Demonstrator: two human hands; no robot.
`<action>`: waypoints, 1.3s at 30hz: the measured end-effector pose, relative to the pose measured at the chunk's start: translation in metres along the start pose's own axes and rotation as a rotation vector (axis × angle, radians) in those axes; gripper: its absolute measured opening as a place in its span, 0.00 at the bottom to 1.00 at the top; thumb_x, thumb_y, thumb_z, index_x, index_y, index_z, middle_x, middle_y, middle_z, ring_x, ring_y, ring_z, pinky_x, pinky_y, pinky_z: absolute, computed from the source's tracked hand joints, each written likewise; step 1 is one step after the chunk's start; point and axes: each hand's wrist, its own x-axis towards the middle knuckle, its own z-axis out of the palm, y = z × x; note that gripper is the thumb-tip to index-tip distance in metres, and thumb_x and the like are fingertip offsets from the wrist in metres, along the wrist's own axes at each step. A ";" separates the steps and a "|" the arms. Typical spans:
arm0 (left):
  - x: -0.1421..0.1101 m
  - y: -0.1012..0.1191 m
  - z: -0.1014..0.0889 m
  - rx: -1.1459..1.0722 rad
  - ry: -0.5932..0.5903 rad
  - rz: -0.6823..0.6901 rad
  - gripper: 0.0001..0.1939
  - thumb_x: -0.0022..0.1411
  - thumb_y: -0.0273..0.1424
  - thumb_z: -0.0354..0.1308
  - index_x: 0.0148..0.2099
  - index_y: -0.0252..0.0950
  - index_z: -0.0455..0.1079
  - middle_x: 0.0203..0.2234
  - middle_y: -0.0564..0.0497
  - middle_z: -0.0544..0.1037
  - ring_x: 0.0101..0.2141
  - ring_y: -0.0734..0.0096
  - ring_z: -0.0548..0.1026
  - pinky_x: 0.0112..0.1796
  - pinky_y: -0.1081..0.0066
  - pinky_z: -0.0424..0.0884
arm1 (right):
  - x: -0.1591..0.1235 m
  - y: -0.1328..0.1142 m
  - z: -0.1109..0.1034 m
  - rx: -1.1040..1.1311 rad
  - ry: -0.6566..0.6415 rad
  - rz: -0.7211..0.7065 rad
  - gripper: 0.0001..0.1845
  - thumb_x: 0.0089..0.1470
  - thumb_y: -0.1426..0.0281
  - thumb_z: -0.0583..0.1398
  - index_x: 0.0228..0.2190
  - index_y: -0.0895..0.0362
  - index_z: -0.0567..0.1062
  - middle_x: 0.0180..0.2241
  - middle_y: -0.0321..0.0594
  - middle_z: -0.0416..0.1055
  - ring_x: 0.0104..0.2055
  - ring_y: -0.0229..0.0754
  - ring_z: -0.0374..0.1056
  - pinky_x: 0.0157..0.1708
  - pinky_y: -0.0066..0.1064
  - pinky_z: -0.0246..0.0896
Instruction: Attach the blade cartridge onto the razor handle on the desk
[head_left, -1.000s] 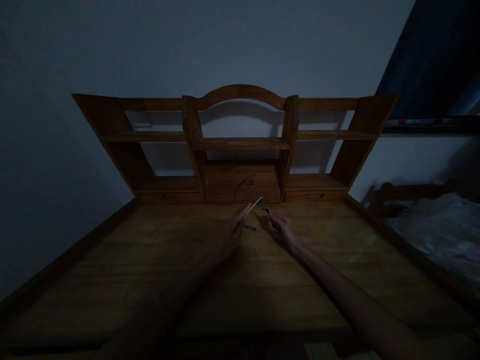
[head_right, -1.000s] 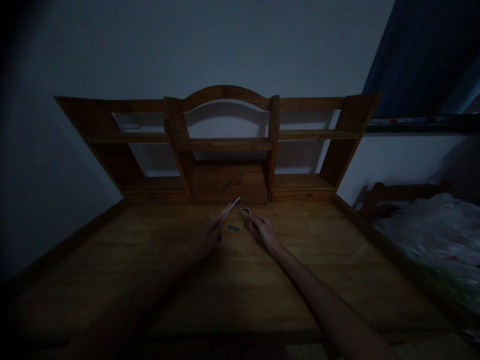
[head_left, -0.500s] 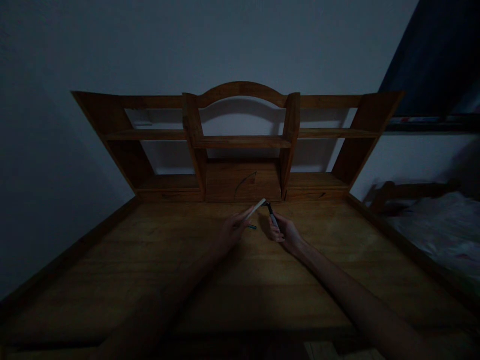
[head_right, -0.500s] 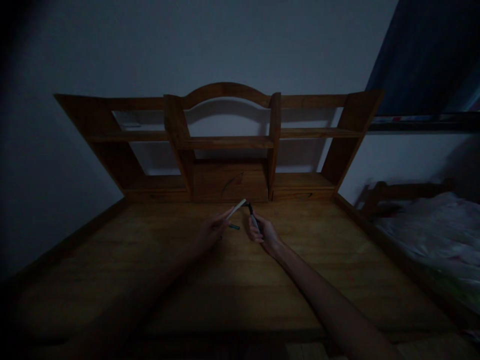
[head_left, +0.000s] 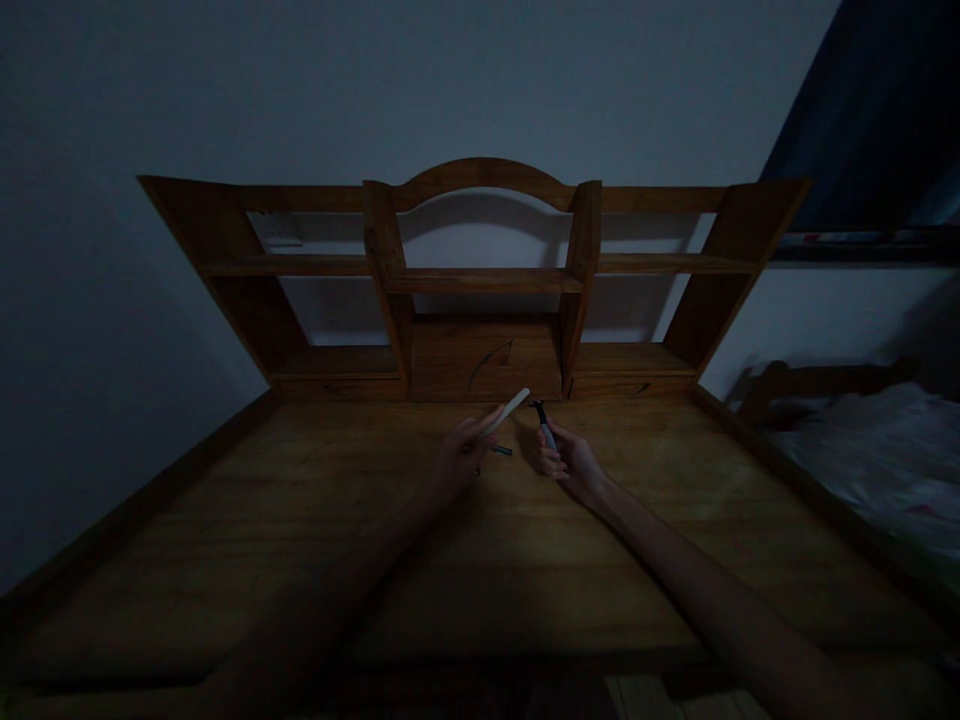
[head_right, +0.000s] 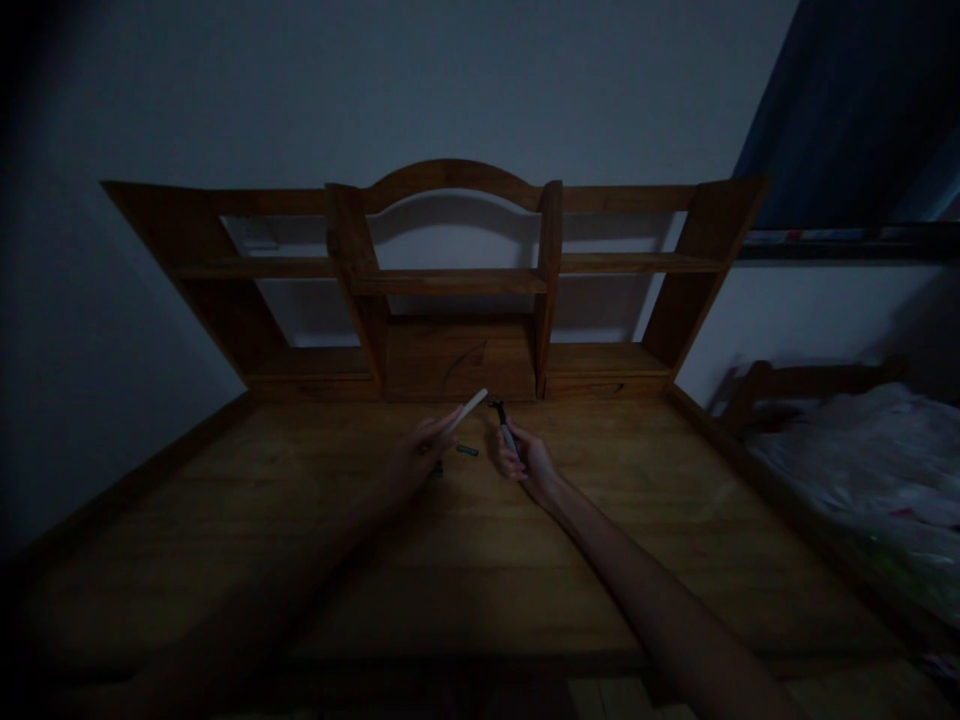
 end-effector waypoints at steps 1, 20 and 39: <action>0.000 0.000 0.000 0.002 -0.010 0.009 0.23 0.66 0.40 0.50 0.62 0.43 0.63 0.37 0.49 0.74 0.35 0.69 0.69 0.39 0.70 0.67 | 0.000 0.000 0.000 -0.009 0.003 0.001 0.16 0.58 0.57 0.54 0.28 0.56 0.65 0.16 0.26 0.47 0.13 0.29 0.35 0.10 0.20 0.30; 0.000 0.003 0.001 0.040 -0.073 0.015 0.23 0.68 0.40 0.47 0.63 0.43 0.60 0.37 0.49 0.72 0.39 0.66 0.69 0.42 0.68 0.65 | 0.002 0.004 -0.003 -0.064 -0.017 0.015 0.16 0.57 0.56 0.54 0.27 0.56 0.64 0.16 0.26 0.47 0.13 0.29 0.35 0.11 0.20 0.30; 0.000 -0.003 -0.002 0.046 0.065 0.012 0.23 0.68 0.40 0.48 0.63 0.44 0.61 0.35 0.51 0.71 0.34 0.71 0.68 0.38 0.72 0.65 | -0.002 0.001 0.001 -0.013 -0.011 0.005 0.17 0.59 0.57 0.54 0.27 0.57 0.65 0.17 0.26 0.46 0.14 0.29 0.35 0.11 0.20 0.30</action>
